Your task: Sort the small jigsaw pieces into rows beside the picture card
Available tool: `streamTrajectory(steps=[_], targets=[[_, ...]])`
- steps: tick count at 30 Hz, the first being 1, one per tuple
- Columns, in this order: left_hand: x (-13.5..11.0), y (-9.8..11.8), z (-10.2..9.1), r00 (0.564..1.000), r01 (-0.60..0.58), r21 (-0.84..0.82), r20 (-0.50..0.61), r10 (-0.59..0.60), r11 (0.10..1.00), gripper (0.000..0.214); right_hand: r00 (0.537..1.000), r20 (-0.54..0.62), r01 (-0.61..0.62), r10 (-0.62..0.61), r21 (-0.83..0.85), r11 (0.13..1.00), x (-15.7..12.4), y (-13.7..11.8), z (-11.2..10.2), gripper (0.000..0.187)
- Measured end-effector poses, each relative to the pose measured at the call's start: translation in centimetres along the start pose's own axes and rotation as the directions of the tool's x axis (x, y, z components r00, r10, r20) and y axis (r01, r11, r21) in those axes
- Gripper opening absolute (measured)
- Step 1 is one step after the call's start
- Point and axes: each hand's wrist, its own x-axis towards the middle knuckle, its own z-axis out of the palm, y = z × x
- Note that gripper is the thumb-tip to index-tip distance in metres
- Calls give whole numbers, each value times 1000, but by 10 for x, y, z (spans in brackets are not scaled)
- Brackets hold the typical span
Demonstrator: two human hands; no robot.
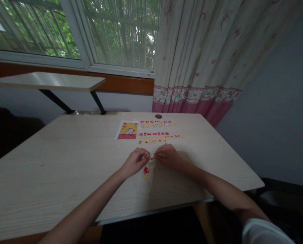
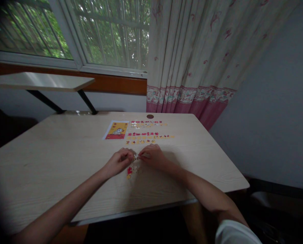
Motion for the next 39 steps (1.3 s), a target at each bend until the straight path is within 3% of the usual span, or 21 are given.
streamTrajectory(steps=[6,13,20,26,31,35,39], targets=[[1,-1,-1,999,36,-71,-35,-38,997,19,988,-86,116,-126,-114,987,-2,0,-8,14],[1,1,-4,993,80,17,-93,-78,997,21,932,-355,12,-76,-178,984,0,17,-22,21],[0,1,-4,996,51,37,-77,-48,998,20,887,-431,94,-166,-183,979,1,20,-21,14],[-1,-3,-4,998,22,62,-59,-19,998,20,888,-431,83,-159,-190,978,1,22,-18,14],[-1,-4,-3,1000,9,80,-17,-8,997,17,909,-410,0,-78,-188,982,9,32,-26,18],[-1,-1,-3,1000,-7,94,0,7,996,17,960,-270,-121,70,-179,976,32,59,-41,17],[-1,-1,-3,1000,0,102,-5,0,995,17,925,-251,-335,287,-176,926,63,97,-48,19]])
